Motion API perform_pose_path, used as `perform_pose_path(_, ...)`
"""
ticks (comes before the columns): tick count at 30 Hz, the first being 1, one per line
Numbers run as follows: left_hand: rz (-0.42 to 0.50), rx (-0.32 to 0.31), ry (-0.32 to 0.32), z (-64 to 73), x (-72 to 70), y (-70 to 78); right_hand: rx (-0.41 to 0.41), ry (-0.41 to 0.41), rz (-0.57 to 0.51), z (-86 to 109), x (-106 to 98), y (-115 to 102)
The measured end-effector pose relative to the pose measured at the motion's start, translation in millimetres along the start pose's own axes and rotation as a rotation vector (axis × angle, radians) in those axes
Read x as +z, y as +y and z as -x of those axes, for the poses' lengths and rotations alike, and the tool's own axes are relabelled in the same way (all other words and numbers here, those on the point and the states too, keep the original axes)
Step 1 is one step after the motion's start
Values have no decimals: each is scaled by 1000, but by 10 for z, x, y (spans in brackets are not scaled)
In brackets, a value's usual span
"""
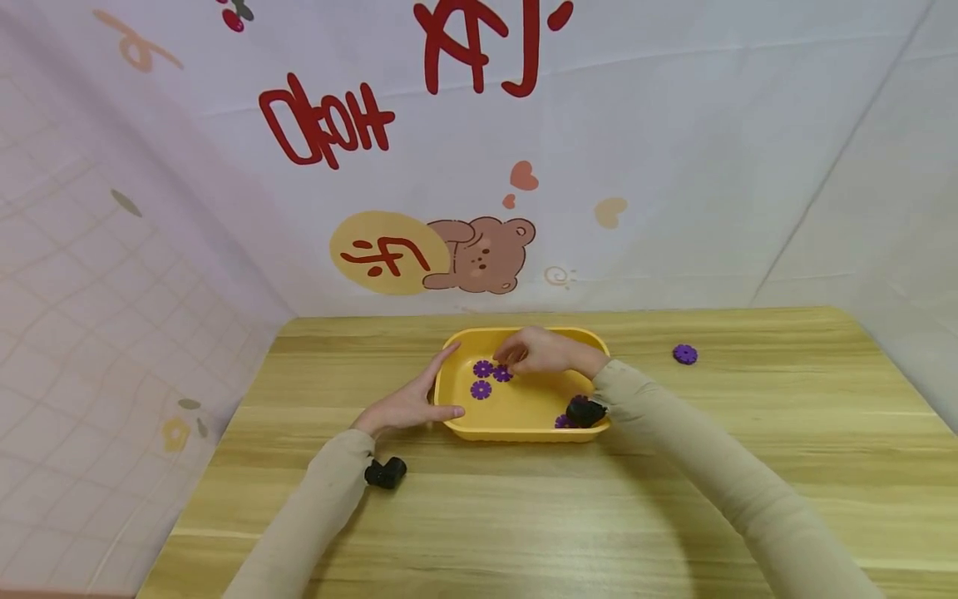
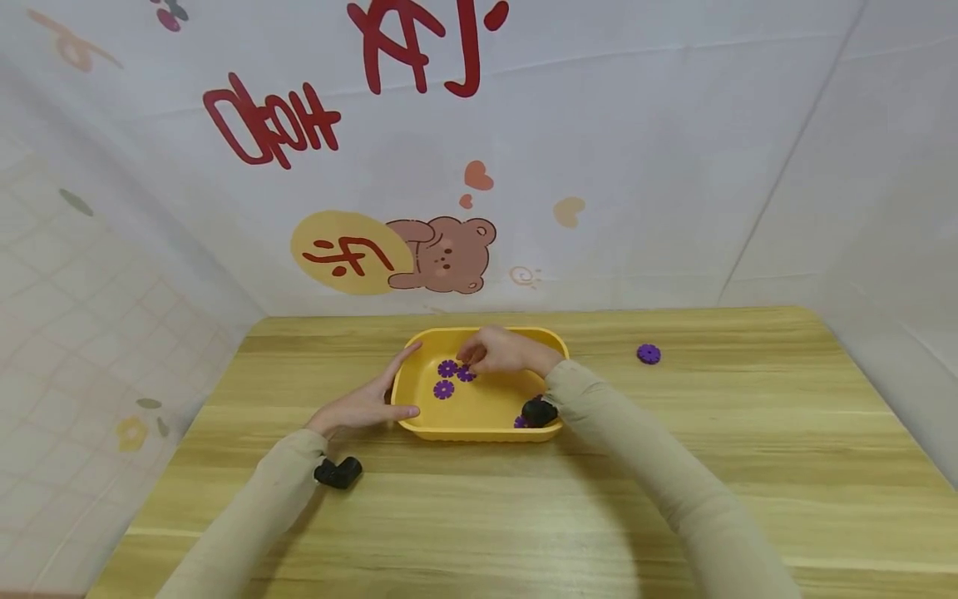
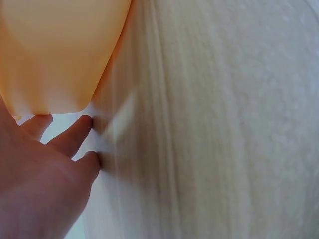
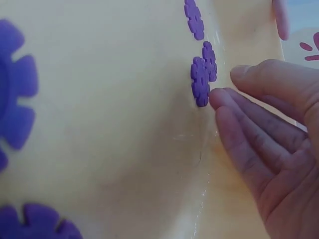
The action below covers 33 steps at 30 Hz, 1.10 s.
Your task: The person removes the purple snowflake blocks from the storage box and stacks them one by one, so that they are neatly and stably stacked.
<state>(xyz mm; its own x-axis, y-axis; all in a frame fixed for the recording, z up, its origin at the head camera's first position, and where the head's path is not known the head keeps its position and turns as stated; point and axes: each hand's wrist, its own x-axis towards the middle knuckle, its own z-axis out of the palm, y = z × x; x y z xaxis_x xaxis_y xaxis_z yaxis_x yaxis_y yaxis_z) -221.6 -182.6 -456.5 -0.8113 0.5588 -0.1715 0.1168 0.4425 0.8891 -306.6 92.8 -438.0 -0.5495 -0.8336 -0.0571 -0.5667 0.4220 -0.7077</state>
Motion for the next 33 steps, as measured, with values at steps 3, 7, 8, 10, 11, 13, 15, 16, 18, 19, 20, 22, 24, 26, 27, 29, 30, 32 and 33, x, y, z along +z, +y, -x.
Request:
perform_pose_path(3, -7, -9, 4, 9, -7, 7, 14, 5, 35, -11, 9, -1)
perform_pose_path(7, 1, -25, 3, -8, 0, 11, 3, -4, 49, -8, 33, 26)
perform_pose_path(8, 9, -32, 3, -15, 2, 10, -7, -4, 50, -7, 40, 30)
perform_pose_path(10, 23, -39, 3, -28, 3, 6, -17, -11, 55, -13, 61, 42)
perform_pose_path(11, 26, -36, 3, -31, 3, 6, -22, -14, 55, -18, 72, 46)
perform_pose_path(13, 24, -36, 3, -29, 2, 12, -25, -19, 53, -30, 94, 53)
perform_pose_path(15, 11, -27, 1, -13, -2, 14, -24, -30, 48, -44, 115, 56)
perform_pose_path(16, -2, -22, 3, 1, -6, 13, -25, -36, 45, -48, 122, 52)
perform_pose_path(18, -14, -17, 3, 4, -5, 14, -30, -41, 43, -35, 128, 57)
perform_pose_path(19, -19, -13, 6, 10, -7, 11, -35, -43, 48, -36, 132, 56)
perform_pose_path(20, -22, -14, 8, 17, -10, 8, -42, -46, 53, -37, 136, 58)
perform_pose_path(22, -25, -10, 11, 20, -12, 3, -51, -50, 66, -37, 141, 61)
perform_pose_path(24, -20, -8, 6, 15, -10, 4, -48, -52, 83, -31, 145, 68)
perform_pose_path(26, -16, -8, 1, 4, -8, -2, -39, -53, 89, -24, 150, 76)
perform_pose_path(27, -13, -7, -1, -2, -7, -5, -36, -54, 93, -20, 152, 79)
perform_pose_path(29, -10, 1, -3, -6, -4, -1, -34, -51, 97, -13, 156, 92)
perform_pose_path(30, -5, 1, -3, 7, 0, 37, -36, -47, 96, -12, 160, 97)
perform_pose_path(32, -5, 0, -3, 12, -1, 57, -37, -36, 97, -13, 172, 110)
perform_pose_path(33, -7, -1, -1, 9, 0, 55, -37, -31, 99, -15, 175, 113)
